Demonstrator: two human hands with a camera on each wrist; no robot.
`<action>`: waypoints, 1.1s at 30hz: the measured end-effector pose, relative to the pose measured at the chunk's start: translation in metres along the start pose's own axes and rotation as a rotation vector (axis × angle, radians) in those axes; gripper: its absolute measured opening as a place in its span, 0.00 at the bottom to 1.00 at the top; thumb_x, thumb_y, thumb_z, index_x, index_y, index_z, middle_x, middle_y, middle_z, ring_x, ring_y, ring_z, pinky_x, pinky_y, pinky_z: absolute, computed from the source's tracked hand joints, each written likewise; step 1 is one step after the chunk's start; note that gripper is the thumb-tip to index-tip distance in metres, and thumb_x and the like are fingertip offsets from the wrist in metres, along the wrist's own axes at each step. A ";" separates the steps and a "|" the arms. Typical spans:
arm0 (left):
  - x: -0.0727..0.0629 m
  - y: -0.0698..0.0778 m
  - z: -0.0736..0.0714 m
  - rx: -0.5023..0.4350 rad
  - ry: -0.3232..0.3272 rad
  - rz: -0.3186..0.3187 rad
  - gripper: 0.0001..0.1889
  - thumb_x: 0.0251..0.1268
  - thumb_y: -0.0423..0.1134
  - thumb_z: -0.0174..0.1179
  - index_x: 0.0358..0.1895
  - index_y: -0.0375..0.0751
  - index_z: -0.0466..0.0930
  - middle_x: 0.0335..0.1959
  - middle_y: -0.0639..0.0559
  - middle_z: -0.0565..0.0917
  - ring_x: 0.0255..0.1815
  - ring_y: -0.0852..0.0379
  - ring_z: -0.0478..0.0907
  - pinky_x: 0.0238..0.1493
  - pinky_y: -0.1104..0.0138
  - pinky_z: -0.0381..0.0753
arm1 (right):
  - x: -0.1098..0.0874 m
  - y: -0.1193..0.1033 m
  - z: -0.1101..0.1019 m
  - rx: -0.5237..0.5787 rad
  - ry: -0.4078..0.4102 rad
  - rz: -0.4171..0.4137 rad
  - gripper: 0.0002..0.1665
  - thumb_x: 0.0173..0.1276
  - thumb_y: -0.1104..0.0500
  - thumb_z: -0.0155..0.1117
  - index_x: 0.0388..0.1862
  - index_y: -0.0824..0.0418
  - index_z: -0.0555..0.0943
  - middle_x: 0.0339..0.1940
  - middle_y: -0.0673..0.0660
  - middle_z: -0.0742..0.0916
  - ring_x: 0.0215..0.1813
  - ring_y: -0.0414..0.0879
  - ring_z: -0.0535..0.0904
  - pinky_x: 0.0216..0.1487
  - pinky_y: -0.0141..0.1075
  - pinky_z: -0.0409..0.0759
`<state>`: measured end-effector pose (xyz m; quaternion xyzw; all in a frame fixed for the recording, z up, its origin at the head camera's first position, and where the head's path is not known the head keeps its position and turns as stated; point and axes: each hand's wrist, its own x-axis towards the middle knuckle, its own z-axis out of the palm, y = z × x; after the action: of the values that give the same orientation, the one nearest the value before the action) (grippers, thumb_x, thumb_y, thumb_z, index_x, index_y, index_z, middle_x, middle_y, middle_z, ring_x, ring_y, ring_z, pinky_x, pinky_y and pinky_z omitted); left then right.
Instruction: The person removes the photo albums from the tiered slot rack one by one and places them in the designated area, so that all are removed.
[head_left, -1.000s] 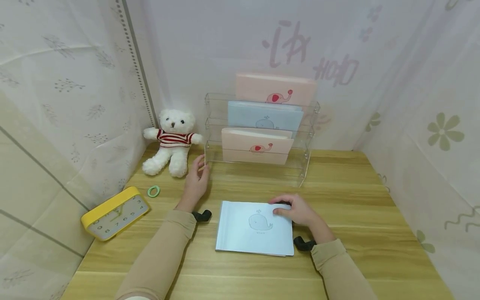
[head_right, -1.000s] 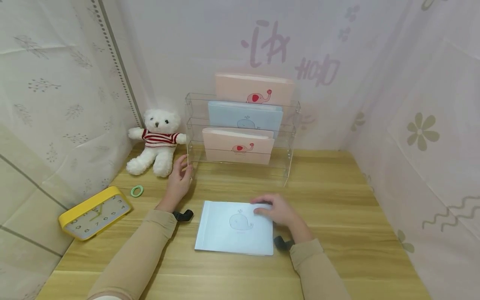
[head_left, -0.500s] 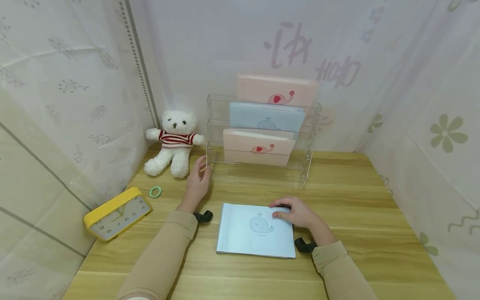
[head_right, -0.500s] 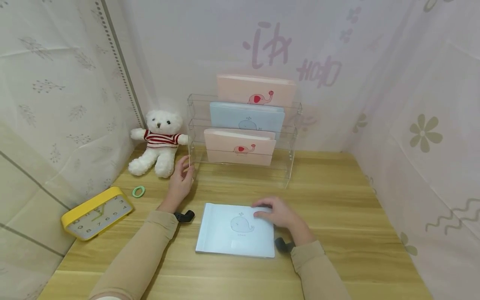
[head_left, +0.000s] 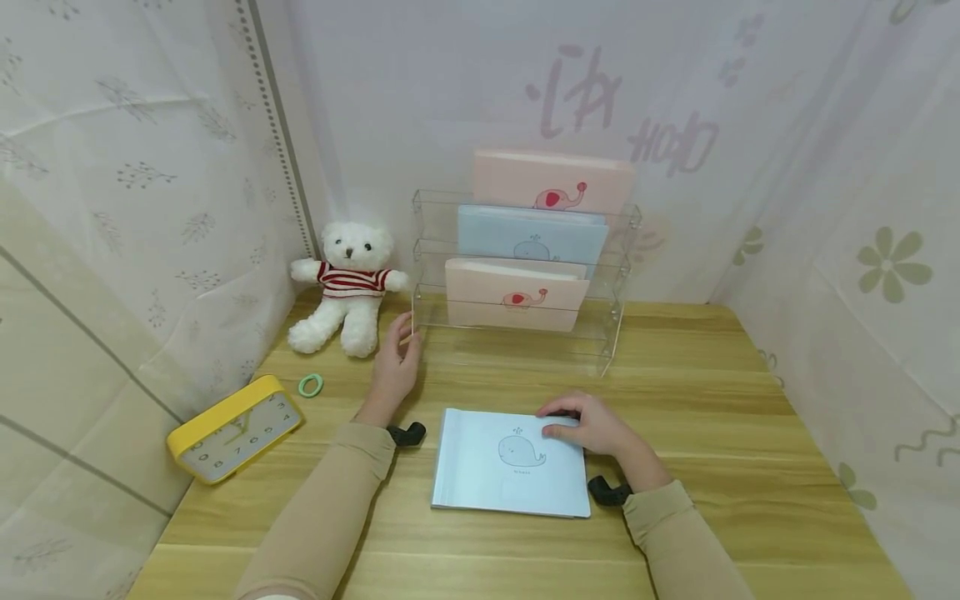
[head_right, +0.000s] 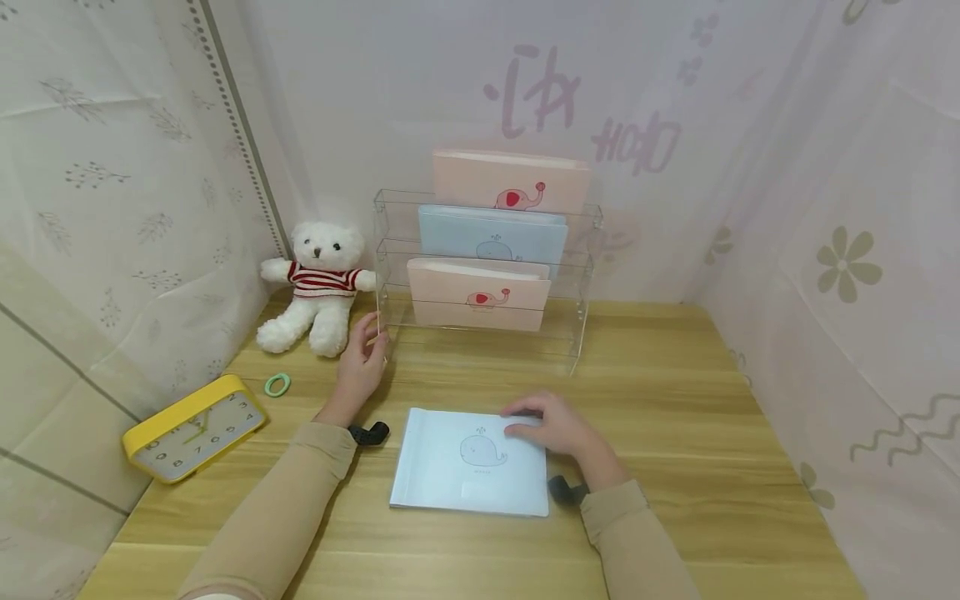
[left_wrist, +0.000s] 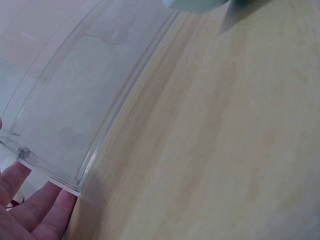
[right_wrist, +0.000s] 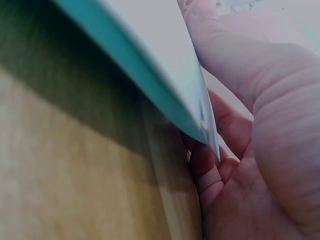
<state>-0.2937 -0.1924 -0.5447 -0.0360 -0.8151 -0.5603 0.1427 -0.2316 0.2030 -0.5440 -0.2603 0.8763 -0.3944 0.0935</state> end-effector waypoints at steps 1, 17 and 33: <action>0.000 0.000 0.000 -0.003 0.000 0.000 0.26 0.91 0.43 0.52 0.84 0.55 0.65 0.77 0.33 0.79 0.68 0.28 0.85 0.68 0.36 0.84 | 0.000 0.000 0.000 0.001 0.001 -0.001 0.16 0.72 0.45 0.80 0.56 0.43 0.93 0.57 0.47 0.94 0.59 0.45 0.85 0.58 0.34 0.82; -0.003 0.002 0.001 0.004 0.011 -0.011 0.26 0.90 0.41 0.53 0.84 0.55 0.66 0.76 0.33 0.80 0.68 0.28 0.85 0.68 0.37 0.85 | -0.002 -0.003 0.001 0.019 0.005 0.001 0.17 0.70 0.45 0.82 0.55 0.44 0.94 0.55 0.47 0.94 0.52 0.41 0.82 0.51 0.31 0.79; -0.002 0.000 0.001 -0.020 -0.007 -0.006 0.26 0.91 0.47 0.52 0.85 0.57 0.65 0.77 0.34 0.79 0.70 0.29 0.84 0.69 0.37 0.84 | 0.001 -0.010 -0.006 0.024 -0.019 0.004 0.18 0.73 0.47 0.80 0.57 0.50 0.93 0.54 0.50 0.94 0.49 0.40 0.83 0.49 0.31 0.82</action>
<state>-0.2913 -0.1914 -0.5452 -0.0370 -0.8101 -0.5686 0.1377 -0.2310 0.2009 -0.5321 -0.2610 0.8712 -0.4022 0.1056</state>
